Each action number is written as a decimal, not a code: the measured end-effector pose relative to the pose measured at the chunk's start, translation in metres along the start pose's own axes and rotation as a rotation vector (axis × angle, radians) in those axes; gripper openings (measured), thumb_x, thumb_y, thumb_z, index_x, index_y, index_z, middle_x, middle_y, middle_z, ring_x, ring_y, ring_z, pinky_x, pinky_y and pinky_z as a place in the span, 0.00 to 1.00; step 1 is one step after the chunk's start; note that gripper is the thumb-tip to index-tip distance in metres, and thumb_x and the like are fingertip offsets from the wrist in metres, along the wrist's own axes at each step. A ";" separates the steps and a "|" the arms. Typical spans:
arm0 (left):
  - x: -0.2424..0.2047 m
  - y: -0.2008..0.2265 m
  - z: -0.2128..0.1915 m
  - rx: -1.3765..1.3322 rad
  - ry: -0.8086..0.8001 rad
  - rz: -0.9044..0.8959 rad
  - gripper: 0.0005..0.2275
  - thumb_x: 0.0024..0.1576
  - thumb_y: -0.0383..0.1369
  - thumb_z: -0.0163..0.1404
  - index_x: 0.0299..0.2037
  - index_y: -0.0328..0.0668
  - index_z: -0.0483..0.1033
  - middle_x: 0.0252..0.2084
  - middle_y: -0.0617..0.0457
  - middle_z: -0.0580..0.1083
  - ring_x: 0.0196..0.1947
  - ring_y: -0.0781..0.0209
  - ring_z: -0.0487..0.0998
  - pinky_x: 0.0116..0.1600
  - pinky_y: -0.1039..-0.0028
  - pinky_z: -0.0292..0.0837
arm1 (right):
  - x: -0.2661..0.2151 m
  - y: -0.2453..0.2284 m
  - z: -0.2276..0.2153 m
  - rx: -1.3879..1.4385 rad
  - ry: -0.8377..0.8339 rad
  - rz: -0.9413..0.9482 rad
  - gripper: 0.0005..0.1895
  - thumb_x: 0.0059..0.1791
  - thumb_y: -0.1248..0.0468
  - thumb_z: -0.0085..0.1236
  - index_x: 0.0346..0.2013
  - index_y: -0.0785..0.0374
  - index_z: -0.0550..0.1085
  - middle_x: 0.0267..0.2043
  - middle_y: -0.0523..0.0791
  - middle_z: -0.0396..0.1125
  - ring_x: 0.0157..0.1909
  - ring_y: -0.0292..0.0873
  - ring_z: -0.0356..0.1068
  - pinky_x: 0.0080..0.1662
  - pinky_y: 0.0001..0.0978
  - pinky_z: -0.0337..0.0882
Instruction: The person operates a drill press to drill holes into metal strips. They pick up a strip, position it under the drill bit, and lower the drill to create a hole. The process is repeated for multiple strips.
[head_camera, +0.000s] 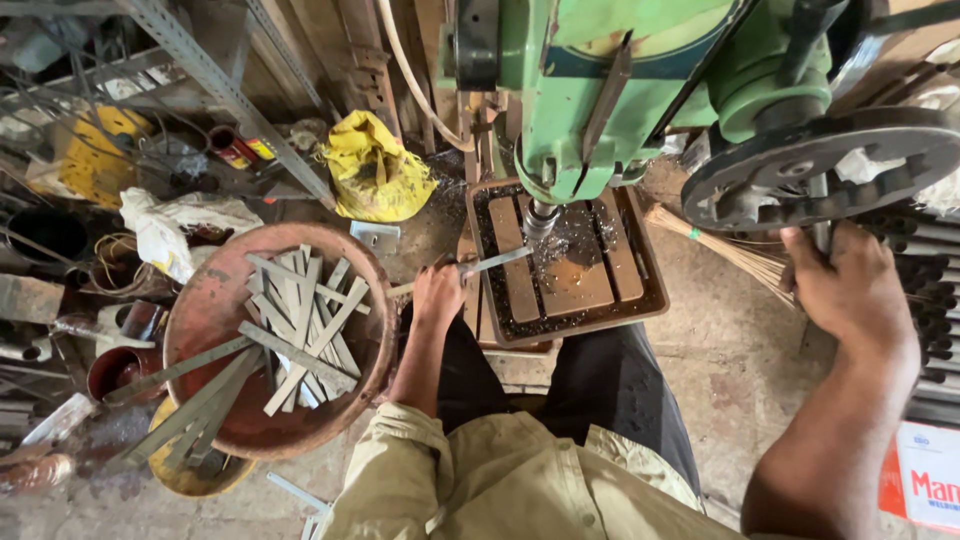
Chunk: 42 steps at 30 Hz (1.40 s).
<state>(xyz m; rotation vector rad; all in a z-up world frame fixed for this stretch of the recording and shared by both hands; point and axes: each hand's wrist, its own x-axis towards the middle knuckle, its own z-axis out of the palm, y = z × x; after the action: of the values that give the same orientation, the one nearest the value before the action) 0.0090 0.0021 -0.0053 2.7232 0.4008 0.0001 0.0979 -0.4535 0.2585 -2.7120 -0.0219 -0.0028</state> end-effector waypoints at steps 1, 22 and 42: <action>-0.005 0.000 0.002 -0.021 -0.006 -0.008 0.08 0.56 0.33 0.57 0.43 0.48 0.83 0.39 0.46 0.80 0.39 0.49 0.81 0.47 0.60 0.76 | -0.003 0.000 0.002 -0.020 0.028 -0.024 0.23 0.60 0.52 0.55 0.39 0.73 0.77 0.36 0.59 0.75 0.43 0.60 0.76 0.50 0.52 0.72; -0.007 0.006 0.001 -0.052 0.042 0.006 0.07 0.56 0.28 0.56 0.44 0.42 0.82 0.40 0.45 0.81 0.38 0.50 0.81 0.51 0.62 0.74 | 0.020 0.009 0.066 0.014 0.357 -0.275 0.13 0.55 0.66 0.57 0.27 0.69 0.78 0.27 0.52 0.73 0.31 0.54 0.72 0.38 0.46 0.74; -0.010 0.008 0.001 -0.071 0.009 -0.012 0.12 0.59 0.28 0.54 0.51 0.56 0.83 0.42 0.48 0.79 0.33 0.56 0.81 0.43 0.65 0.77 | 0.038 0.043 0.101 0.191 0.568 -0.503 0.06 0.58 0.72 0.56 0.39 0.73 0.77 0.35 0.53 0.75 0.35 0.50 0.78 0.45 0.35 0.79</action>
<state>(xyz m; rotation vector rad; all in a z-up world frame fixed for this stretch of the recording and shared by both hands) 0.0015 -0.0080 -0.0030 2.6514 0.4120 0.0236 0.1366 -0.4504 0.1488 -2.3508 -0.5020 -0.8610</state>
